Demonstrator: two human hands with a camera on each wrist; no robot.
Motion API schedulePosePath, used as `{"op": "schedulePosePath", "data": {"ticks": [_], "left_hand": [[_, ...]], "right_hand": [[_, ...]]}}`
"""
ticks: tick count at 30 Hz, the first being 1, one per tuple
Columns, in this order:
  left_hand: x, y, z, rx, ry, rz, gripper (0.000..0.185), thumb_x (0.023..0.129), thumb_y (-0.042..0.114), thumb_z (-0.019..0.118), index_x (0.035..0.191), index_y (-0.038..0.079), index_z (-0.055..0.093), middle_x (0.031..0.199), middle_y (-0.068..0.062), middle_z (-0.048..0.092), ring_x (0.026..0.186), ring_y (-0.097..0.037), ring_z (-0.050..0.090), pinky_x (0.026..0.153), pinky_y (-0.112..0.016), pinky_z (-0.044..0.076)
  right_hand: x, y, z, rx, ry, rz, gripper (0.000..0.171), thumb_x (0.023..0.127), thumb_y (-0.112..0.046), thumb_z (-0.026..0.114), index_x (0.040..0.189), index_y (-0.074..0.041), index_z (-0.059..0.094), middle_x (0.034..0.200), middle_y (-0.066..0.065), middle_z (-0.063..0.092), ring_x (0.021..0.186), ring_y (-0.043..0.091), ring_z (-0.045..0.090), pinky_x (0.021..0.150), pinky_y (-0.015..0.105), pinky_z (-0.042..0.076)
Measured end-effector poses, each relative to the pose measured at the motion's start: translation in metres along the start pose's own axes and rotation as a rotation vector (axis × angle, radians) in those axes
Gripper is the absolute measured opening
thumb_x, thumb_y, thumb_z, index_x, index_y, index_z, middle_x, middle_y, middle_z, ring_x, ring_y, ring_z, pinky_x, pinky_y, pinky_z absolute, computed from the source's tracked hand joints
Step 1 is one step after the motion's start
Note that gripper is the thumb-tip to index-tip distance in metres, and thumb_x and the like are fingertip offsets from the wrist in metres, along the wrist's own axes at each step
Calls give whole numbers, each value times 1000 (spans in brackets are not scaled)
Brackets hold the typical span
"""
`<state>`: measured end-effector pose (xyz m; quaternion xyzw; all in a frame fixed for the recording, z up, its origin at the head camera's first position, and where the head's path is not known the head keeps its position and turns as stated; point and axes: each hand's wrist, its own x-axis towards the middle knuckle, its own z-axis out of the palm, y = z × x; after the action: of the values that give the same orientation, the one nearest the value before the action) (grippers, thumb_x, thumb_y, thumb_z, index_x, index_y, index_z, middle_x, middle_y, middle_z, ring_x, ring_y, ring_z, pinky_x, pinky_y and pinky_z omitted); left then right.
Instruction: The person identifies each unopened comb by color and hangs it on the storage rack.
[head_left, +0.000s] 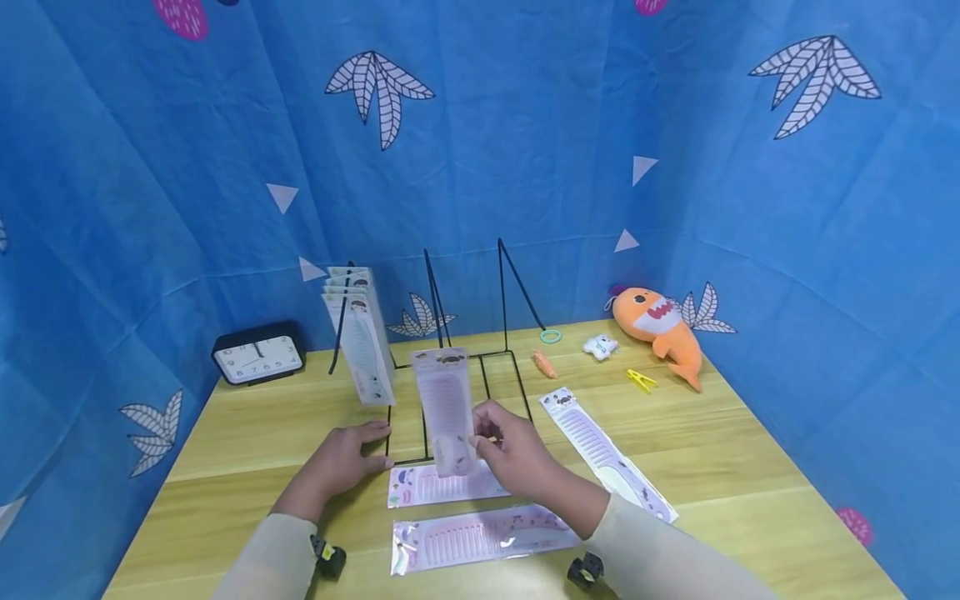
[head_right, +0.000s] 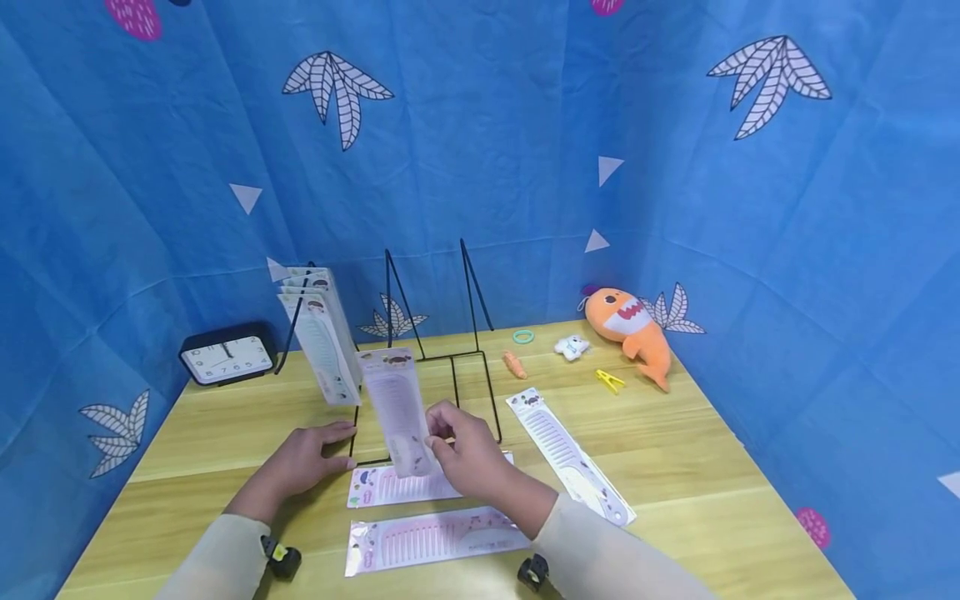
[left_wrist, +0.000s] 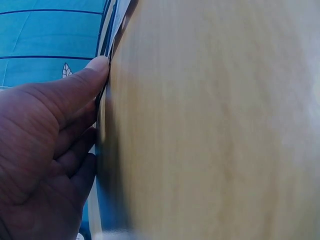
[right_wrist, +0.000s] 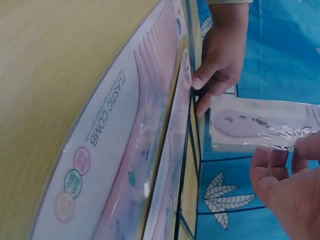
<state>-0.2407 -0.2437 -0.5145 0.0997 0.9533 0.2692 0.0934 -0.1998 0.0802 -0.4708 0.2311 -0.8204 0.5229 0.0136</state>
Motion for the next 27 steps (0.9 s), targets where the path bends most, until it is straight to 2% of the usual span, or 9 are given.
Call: {"op": "schedulePosePath", "data": {"ticks": [9, 16, 23, 27], "left_hand": [[0, -3, 0, 8, 9, 19, 56, 100, 26, 81, 152, 12, 65, 166, -15, 54, 156, -44, 46, 129, -62, 39], [-2, 0, 0, 13, 7, 27, 57, 100, 26, 82, 152, 11, 66, 165, -16, 54, 155, -45, 47, 128, -62, 40], [-3, 3, -1, 10, 6, 12, 57, 100, 26, 82, 152, 11, 65, 166, -16, 54, 156, -45, 46, 129, -63, 39], [-2, 2, 0, 11, 4, -3, 57, 100, 27, 81, 153, 13, 65, 166, -14, 54, 157, -44, 45, 129, -63, 39]], "right_hand": [[9, 8, 2, -40, 32, 19, 17, 105, -1, 67, 101, -16, 58, 93, -2, 65, 88, 11, 64, 81, 27, 58], [21, 9, 1, -69, 33, 25, 15, 107, -3, 66, 103, -14, 56, 93, -1, 60, 82, 13, 58, 68, 26, 53], [50, 14, 1, -46, 43, 82, 15, 108, -4, 65, 105, -14, 54, 98, 2, 60, 93, 15, 63, 76, 27, 61], [69, 19, 2, -72, 61, 101, 14, 110, -6, 64, 107, -14, 53, 98, 2, 61, 88, 15, 63, 72, 29, 59]]}}
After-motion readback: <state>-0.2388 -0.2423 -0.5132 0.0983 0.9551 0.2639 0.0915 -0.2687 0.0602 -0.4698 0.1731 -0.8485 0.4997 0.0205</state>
